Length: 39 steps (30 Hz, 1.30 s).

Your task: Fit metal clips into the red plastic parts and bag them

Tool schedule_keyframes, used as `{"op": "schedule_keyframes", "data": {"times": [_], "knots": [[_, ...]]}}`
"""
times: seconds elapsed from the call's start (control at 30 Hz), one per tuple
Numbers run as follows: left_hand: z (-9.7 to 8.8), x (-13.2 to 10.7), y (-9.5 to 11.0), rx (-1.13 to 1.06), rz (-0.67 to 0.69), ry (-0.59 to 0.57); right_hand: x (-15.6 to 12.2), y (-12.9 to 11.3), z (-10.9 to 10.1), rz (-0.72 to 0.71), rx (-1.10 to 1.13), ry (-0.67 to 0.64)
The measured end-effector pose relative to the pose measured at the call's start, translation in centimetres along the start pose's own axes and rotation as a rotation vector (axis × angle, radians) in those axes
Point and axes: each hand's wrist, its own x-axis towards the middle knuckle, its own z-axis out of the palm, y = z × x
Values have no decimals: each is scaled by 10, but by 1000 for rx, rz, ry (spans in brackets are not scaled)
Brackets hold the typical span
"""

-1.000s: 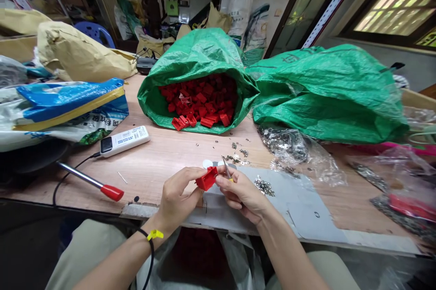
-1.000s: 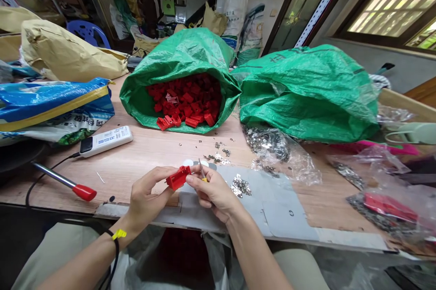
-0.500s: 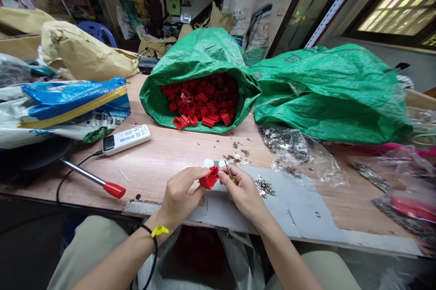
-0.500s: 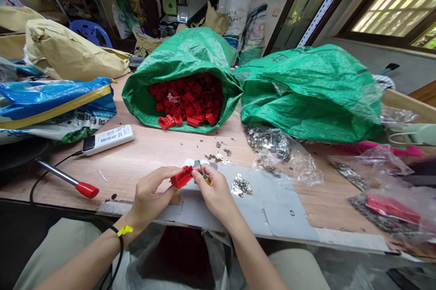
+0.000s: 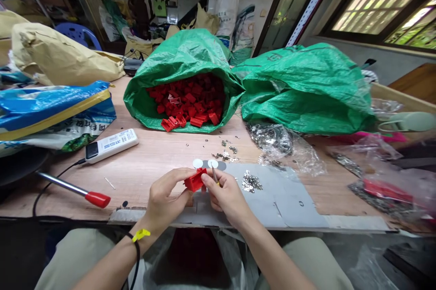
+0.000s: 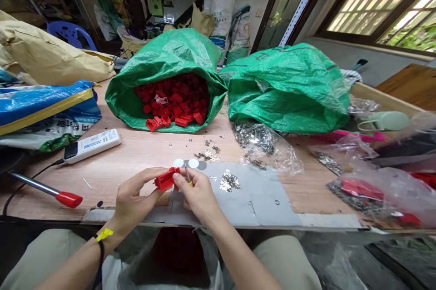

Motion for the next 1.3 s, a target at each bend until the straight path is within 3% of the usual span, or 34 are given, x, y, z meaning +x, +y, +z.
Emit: {"op": "schedule_keyframes", "data": {"times": [0.17, 0.27, 0.33, 0.4, 0.47, 0.5, 0.63, 0.8, 0.9, 1.13, 1.3], "knots": [[-5, 1, -2, -192, -173, -109, -5, -4, 1, 161, 278, -84], [-5, 2, 0, -304, -284, -131, -7, -6, -4, 205, 244, -109], [-2, 1, 1, -341, -368, -125, -7, -11, -16, 125, -8, -38], [3, 0, 2, -357, -454, -143, -9, -18, -34, -57, -403, 143], [7, -1, 2, -343, -494, -216, -9, -25, -55, -232, -777, 338], [8, -2, 2, -312, -483, -266, -10, -27, -65, -265, -918, 355], [11, -1, 0, -109, -341, -337, -7, -26, -81, -229, -1246, 270], [9, 0, 0, -30, -275, -331, -6, -20, -71, -161, -1443, 375], [10, 1, 1, -11, -296, -335, -7, -22, -68, -132, -1403, 430], [11, 1, 1, -14, -403, -304, 2, -12, -41, -91, -699, 262], [11, 0, 3, -69, -470, -298, 14, 6, -24, -84, -598, 300]]}}
